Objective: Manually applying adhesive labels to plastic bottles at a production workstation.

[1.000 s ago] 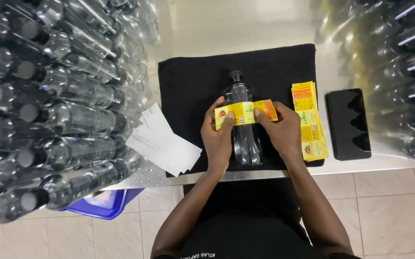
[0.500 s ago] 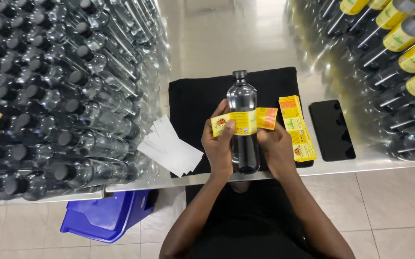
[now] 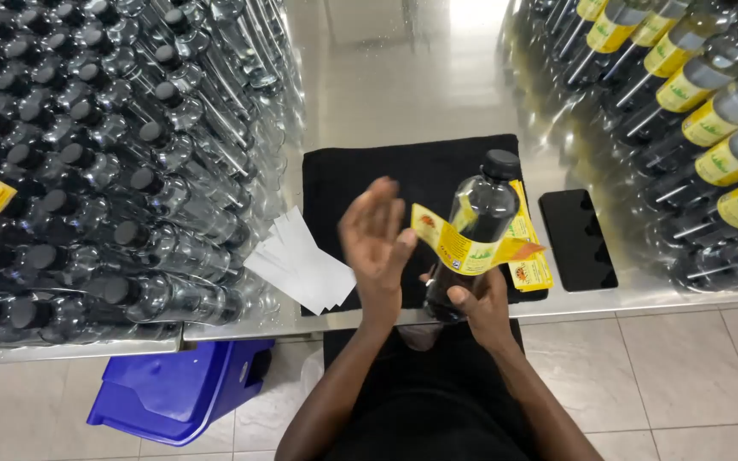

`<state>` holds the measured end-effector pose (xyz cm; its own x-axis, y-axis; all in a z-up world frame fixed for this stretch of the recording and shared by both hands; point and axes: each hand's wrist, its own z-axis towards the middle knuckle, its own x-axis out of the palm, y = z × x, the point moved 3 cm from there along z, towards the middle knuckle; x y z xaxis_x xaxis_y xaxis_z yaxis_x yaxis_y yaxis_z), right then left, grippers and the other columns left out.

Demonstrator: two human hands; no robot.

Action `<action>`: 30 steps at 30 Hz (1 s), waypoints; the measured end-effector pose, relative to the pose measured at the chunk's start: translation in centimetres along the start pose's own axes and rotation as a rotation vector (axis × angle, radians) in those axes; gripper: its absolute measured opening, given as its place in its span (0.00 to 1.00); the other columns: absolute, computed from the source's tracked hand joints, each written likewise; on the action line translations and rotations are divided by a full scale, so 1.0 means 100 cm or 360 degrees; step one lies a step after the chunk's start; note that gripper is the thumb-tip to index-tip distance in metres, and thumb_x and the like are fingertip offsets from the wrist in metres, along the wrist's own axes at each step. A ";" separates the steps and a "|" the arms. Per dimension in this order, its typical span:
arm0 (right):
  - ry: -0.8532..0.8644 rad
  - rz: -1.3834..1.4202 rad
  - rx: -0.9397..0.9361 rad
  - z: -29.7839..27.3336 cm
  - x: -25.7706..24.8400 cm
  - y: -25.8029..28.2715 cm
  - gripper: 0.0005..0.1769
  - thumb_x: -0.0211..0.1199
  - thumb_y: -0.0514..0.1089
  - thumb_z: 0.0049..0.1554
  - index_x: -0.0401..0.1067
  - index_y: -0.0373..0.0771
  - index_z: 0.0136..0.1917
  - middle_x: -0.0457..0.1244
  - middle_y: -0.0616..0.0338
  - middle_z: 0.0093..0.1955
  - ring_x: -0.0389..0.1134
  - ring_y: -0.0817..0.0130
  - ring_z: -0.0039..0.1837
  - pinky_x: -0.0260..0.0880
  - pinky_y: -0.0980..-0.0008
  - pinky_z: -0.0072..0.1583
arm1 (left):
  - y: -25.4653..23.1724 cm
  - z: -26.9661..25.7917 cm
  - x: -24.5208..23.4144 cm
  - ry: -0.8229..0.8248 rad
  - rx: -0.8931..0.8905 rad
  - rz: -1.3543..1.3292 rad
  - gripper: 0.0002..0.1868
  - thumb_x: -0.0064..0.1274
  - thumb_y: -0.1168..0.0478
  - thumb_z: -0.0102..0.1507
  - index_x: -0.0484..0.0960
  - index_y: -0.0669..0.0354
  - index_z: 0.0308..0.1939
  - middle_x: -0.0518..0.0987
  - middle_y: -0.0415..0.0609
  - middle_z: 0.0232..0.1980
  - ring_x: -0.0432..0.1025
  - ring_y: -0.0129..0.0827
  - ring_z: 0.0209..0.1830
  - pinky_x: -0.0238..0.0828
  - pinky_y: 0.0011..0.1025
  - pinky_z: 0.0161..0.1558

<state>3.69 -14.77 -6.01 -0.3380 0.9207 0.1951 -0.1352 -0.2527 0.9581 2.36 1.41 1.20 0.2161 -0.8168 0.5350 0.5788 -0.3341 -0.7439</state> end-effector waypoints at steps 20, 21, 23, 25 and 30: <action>-0.0344 -0.1048 -0.0926 -0.021 0.004 0.007 0.47 0.90 0.53 0.41 0.73 0.33 0.67 0.60 0.47 0.60 0.64 0.48 0.62 0.69 0.54 0.63 | 0.046 -0.049 -0.031 -0.0265 -0.0665 -0.0366 0.13 0.47 0.53 0.73 0.80 0.56 0.53 0.77 0.43 0.43 0.73 0.26 0.43 0.69 0.30 0.49; -0.0343 -0.1133 -0.0931 -0.022 0.011 0.015 0.43 0.89 0.49 0.44 0.74 0.33 0.67 0.60 0.47 0.60 0.64 0.48 0.60 0.70 0.54 0.63 | 0.041 -0.045 -0.029 -0.0199 -0.0648 -0.0403 0.13 0.44 0.53 0.74 0.79 0.57 0.52 0.76 0.45 0.42 0.72 0.28 0.42 0.68 0.31 0.49; -0.0352 -0.1215 -0.0921 -0.024 0.017 0.022 0.39 0.88 0.45 0.46 0.75 0.34 0.66 0.61 0.47 0.59 0.64 0.47 0.59 0.71 0.54 0.63 | 0.028 -0.035 -0.022 -0.0131 -0.0646 -0.0431 0.14 0.41 0.53 0.75 0.78 0.58 0.50 0.75 0.46 0.41 0.70 0.30 0.41 0.66 0.33 0.49; -0.0323 -0.1202 -0.0899 -0.027 0.019 0.018 0.39 0.88 0.47 0.45 0.75 0.34 0.65 0.61 0.48 0.59 0.65 0.47 0.59 0.72 0.53 0.62 | 0.011 -0.021 -0.011 0.0054 -0.0583 -0.0553 0.19 0.33 0.52 0.76 0.74 0.62 0.44 0.70 0.51 0.39 0.66 0.36 0.39 0.63 0.36 0.50; -0.0238 -0.1119 -0.0832 -0.035 0.022 0.027 0.42 0.87 0.53 0.45 0.75 0.36 0.68 0.61 0.46 0.59 0.65 0.46 0.58 0.71 0.51 0.61 | 0.001 -0.008 -0.006 0.0249 -0.0546 -0.0699 0.27 0.24 0.49 0.78 0.71 0.66 0.38 0.66 0.58 0.36 0.62 0.43 0.37 0.58 0.41 0.51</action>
<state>-0.65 -14.43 -3.67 0.1036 0.9340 -0.3420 -0.6860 0.3161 0.6554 1.68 1.47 0.52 -0.1206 -0.6180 0.7769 0.2941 -0.7697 -0.5666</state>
